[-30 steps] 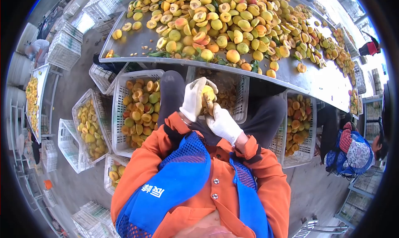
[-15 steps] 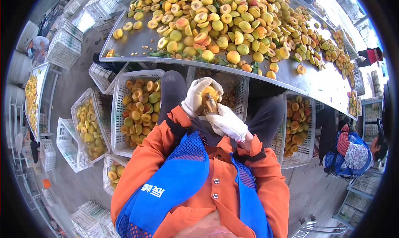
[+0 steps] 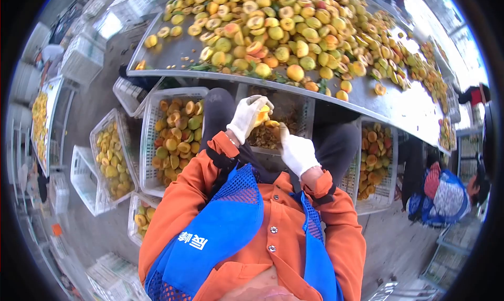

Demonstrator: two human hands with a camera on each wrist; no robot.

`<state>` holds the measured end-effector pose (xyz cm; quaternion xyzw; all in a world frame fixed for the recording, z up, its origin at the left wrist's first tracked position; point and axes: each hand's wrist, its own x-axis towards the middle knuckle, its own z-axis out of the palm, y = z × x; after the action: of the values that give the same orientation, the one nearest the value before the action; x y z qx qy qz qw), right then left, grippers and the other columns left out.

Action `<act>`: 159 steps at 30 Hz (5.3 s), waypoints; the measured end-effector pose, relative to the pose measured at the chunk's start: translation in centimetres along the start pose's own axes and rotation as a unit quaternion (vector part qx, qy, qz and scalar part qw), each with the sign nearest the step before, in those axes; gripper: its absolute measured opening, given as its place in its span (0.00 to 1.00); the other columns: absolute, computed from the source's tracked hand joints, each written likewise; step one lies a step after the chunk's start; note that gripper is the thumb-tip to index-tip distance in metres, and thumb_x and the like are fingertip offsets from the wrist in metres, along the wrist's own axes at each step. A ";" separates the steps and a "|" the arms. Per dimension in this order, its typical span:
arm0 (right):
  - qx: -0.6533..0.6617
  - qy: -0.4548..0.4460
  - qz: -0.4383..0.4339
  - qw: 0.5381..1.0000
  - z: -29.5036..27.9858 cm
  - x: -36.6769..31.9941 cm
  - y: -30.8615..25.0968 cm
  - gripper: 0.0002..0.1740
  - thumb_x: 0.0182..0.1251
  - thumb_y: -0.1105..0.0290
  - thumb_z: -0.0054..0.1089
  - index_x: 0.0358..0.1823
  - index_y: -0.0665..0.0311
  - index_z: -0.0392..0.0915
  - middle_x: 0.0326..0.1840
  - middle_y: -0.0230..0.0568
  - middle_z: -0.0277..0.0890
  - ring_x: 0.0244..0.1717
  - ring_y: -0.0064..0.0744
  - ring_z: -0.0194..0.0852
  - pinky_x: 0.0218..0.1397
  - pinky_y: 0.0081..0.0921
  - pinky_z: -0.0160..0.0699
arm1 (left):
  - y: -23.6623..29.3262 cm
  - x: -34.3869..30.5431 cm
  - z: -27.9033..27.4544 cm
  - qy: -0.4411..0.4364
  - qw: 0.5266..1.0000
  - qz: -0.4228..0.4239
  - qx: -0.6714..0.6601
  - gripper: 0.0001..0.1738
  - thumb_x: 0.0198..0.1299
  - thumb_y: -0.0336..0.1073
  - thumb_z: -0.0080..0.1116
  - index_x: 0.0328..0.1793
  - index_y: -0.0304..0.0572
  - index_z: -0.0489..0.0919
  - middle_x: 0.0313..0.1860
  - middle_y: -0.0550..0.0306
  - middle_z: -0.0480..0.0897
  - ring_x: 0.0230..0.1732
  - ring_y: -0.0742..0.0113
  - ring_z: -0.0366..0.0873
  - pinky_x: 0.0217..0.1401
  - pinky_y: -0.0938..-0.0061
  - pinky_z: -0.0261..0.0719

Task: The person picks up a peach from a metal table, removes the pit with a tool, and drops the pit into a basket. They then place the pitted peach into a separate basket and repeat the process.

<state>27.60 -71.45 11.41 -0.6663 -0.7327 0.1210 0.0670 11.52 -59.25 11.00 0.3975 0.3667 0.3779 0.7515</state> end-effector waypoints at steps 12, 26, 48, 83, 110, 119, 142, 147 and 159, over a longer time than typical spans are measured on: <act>-0.057 -0.083 0.012 0.995 3.0 0.4 3.6 0.39 0.60 0.63 0.57 0.75 0.46 0.57 0.26 0.43 0.81 0.27 0.48 0.81 0.31 0.45 0.77 | -0.5 -15.0 -21.6 0.514 0.647 0.018 0.563 0.21 0.64 0.56 0.53 0.44 0.48 0.85 0.42 0.44 0.85 0.48 0.45 0.82 0.51 0.57 0.79; -0.119 -0.059 0.000 0.991 -2.5 2.2 0.5 0.32 0.59 0.69 0.52 0.68 0.67 0.66 0.26 0.46 0.81 0.27 0.47 0.82 0.29 0.43 0.78 | -3.2 0.6 0.9 -0.100 0.707 0.213 0.666 0.14 0.61 0.39 0.50 0.49 0.48 0.81 0.38 0.54 0.83 0.41 0.54 0.83 0.42 0.61 0.82; -0.096 -0.117 0.029 0.988 1.9 4.6 3.5 0.09 0.59 0.68 0.54 0.38 0.62 0.78 0.29 0.50 0.82 0.32 0.49 0.84 0.35 0.43 0.81 | -6.3 4.2 1.6 -0.164 0.668 0.151 0.710 0.11 0.59 0.39 0.55 0.41 0.42 0.81 0.35 0.49 0.83 0.37 0.51 0.84 0.39 0.60 0.82; 0.341 -0.069 0.184 0.919 4.5 5.2 4.9 0.25 0.58 0.62 0.61 0.56 0.66 0.73 0.37 0.56 0.82 0.36 0.45 0.84 0.40 0.35 0.78 | 11.8 13.5 -25.2 0.325 0.823 0.052 0.462 0.24 0.53 0.53 0.70 0.41 0.39 0.81 0.29 0.52 0.86 0.33 0.58 0.87 0.32 0.70 0.82; 0.003 0.165 0.040 0.986 -4.1 1.2 -3.9 0.11 0.63 0.70 0.61 0.42 0.62 0.70 0.23 0.45 0.75 0.18 0.45 0.78 0.20 0.37 0.74 | 3.0 -1.5 4.9 0.059 0.994 0.091 -0.005 0.21 0.75 0.46 0.41 0.40 0.36 0.78 0.32 0.56 0.81 0.31 0.71 0.77 0.37 0.76 0.77; 0.246 0.095 -0.009 0.965 -3.1 1.2 -3.5 0.11 0.63 0.72 0.56 0.40 0.70 0.67 0.22 0.59 0.74 0.25 0.61 0.77 0.27 0.48 0.74 | 2.8 -0.6 3.2 0.036 0.975 0.091 0.197 0.20 0.73 0.43 0.47 0.34 0.36 0.80 0.29 0.58 0.81 0.29 0.74 0.75 0.34 0.77 0.73; 0.754 -0.193 0.152 0.610 -4.2 2.4 -3.4 0.06 0.68 0.71 0.51 0.42 0.62 0.64 0.18 0.25 0.60 0.10 0.14 0.51 0.12 0.18 0.48 | 0.2 -0.2 3.3 0.037 0.995 -0.011 -0.091 0.30 0.74 0.56 0.39 0.39 0.35 0.80 0.26 0.49 0.82 0.21 0.64 0.78 0.26 0.73 0.78; 0.763 -0.208 0.155 0.592 -3.6 2.5 -2.4 0.09 0.67 0.72 0.52 0.46 0.62 0.66 0.20 0.25 0.60 0.11 0.13 0.51 0.13 0.17 0.48 | -0.3 0.0 3.9 0.075 0.984 -0.080 -0.141 0.30 0.73 0.56 0.38 0.41 0.36 0.80 0.29 0.48 0.83 0.23 0.62 0.78 0.26 0.72 0.77; 0.260 -0.037 0.040 0.964 1.2 1.2 3.1 0.20 0.62 0.64 0.59 0.53 0.62 0.71 0.26 0.48 0.77 0.21 0.39 0.76 0.24 0.35 0.70 | -3.3 4.4 0.1 0.036 0.996 0.081 0.016 0.22 0.75 0.50 0.41 0.50 0.38 0.77 0.36 0.54 0.83 0.31 0.69 0.80 0.30 0.76 0.77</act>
<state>30.11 -70.14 9.34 -0.6494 -0.6510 0.3349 0.2057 14.52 -56.83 7.04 0.4239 0.3662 0.4455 0.6984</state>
